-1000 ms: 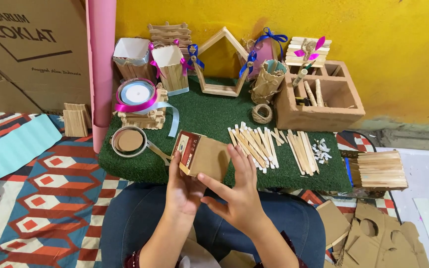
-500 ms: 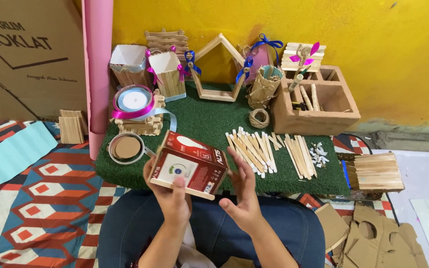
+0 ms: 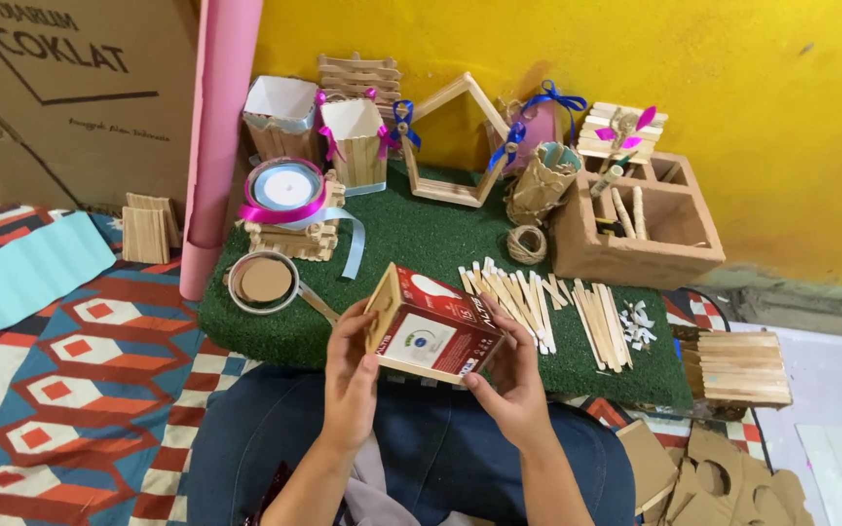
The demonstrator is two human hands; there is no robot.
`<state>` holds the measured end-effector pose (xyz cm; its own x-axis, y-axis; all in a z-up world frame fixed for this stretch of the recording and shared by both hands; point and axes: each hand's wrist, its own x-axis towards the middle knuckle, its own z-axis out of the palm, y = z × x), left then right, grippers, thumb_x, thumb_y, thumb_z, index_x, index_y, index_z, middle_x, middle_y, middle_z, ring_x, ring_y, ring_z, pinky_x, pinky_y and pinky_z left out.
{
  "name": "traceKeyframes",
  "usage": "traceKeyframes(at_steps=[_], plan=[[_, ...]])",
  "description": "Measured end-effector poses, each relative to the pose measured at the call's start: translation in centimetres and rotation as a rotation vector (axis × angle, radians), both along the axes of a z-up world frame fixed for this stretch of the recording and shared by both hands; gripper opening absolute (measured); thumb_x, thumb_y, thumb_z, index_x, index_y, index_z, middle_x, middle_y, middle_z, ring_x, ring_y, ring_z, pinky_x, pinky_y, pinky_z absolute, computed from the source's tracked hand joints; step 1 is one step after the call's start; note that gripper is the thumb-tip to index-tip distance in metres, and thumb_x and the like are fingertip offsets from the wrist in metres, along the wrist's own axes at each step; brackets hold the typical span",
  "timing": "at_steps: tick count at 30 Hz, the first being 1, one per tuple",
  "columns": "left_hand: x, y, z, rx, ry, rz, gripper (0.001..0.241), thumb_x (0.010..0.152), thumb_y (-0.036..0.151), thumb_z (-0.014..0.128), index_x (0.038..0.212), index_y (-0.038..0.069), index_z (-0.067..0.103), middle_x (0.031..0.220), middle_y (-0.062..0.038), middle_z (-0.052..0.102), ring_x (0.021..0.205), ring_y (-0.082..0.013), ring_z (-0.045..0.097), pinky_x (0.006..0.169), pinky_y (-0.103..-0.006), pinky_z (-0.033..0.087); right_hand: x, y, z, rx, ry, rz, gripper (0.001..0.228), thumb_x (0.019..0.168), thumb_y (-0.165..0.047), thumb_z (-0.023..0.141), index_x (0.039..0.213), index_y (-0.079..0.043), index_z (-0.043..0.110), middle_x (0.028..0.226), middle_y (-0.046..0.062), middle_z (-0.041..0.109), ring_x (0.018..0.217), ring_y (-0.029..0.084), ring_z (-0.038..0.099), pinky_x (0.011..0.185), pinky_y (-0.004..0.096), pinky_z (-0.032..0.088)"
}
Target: The person sits on the floor with a green board on their lap and decorates a small cardboard box with wooden craft sticks. They pick up sticks one at a time, apply adhesive, press the sticks onto the sides of the box, and set the box back on the board between sticks.
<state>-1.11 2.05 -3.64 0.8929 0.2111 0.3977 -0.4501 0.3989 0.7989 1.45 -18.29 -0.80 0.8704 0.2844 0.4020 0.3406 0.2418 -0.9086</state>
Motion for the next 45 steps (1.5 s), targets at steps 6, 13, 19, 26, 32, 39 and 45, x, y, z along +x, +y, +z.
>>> traceKeyframes(at_steps=[6,13,19,26,32,39,45], plan=[[-0.8,1.0,2.0,-0.108,0.027,-0.1,0.071,0.099,0.063,0.052,0.134,0.002,0.055,0.147,-0.013,0.041,0.126,-0.0262,0.045,0.1,-0.0361,0.037,-0.1,-0.2,-1.6,0.065,0.061,0.003,0.086,0.078,0.0,0.076,0.151,-0.014,0.033,0.167,0.026,0.03,0.149,0.041,0.04,0.118,0.051,0.038],[-1.7,1.5,4.6,0.129,0.168,-0.036,0.05,0.087,0.001,0.068,0.135,0.002,0.052,0.14,-0.01,0.043,0.126,-0.0245,0.053,0.109,-0.0385,0.048,-0.4,0.5,-2.8,0.001,0.03,0.013,0.077,0.08,-0.005,0.075,0.147,-0.01,0.037,0.165,0.03,0.03,0.153,0.044,0.033,0.121,0.056,0.034],[-0.8,1.5,5.0,0.34,0.139,0.028,0.051,0.098,0.031,0.06,0.138,0.001,0.052,0.141,-0.012,0.045,0.126,-0.0244,0.052,0.108,-0.0375,0.043,-1.3,1.3,-2.8,-0.004,0.154,0.001,0.086,0.081,0.0,0.071,0.155,-0.007,0.027,0.166,0.022,0.029,0.152,0.038,0.034,0.123,0.053,0.033],[1.2,1.2,0.5,0.554,0.273,0.019,0.089,0.079,0.029,0.08,0.15,-0.002,0.035,0.152,-0.02,0.025,0.138,-0.0375,0.045,0.114,-0.0488,0.043,-2.4,0.8,0.2,-0.45,0.201,-0.231,0.112,0.055,-0.011,0.09,0.151,-0.009,0.032,0.152,0.015,0.048,0.129,0.03,0.06,0.102,0.043,0.056],[1.7,0.7,2.3,0.712,0.185,0.122,0.094,0.078,0.041,0.079,0.151,-0.001,0.037,0.151,-0.022,0.042,0.138,-0.0387,0.047,0.113,-0.0495,0.039,-2.6,0.6,1.0,-0.711,0.182,-0.401,0.092,0.061,-0.016,0.088,0.143,-0.006,0.046,0.134,0.01,0.065,0.105,0.021,0.072,0.08,0.031,0.063],[2.5,0.1,1.4,0.398,0.059,0.054,0.047,0.097,0.012,0.045,0.142,-0.002,0.05,0.141,-0.018,0.056,0.128,-0.0271,0.055,0.11,-0.0394,0.043,-2.2,1.7,0.2,-0.793,0.28,-0.429,0.09,0.064,-0.023,0.089,0.142,-0.007,0.047,0.114,0.008,0.073,0.08,0.017,0.074,0.066,0.026,0.06],[3.2,0.3,0.4,0.366,0.138,0.021,0.056,0.086,0.005,0.038,0.139,-0.002,0.053,0.145,-0.017,0.055,0.133,-0.0283,0.051,0.114,-0.0383,0.036,-2.0,1.3,-0.4,-0.754,0.268,-0.403,0.091,0.065,-0.022,0.089,0.143,-0.005,0.045,0.12,0.01,0.07,0.082,0.017,0.073,0.067,0.026,0.06]])
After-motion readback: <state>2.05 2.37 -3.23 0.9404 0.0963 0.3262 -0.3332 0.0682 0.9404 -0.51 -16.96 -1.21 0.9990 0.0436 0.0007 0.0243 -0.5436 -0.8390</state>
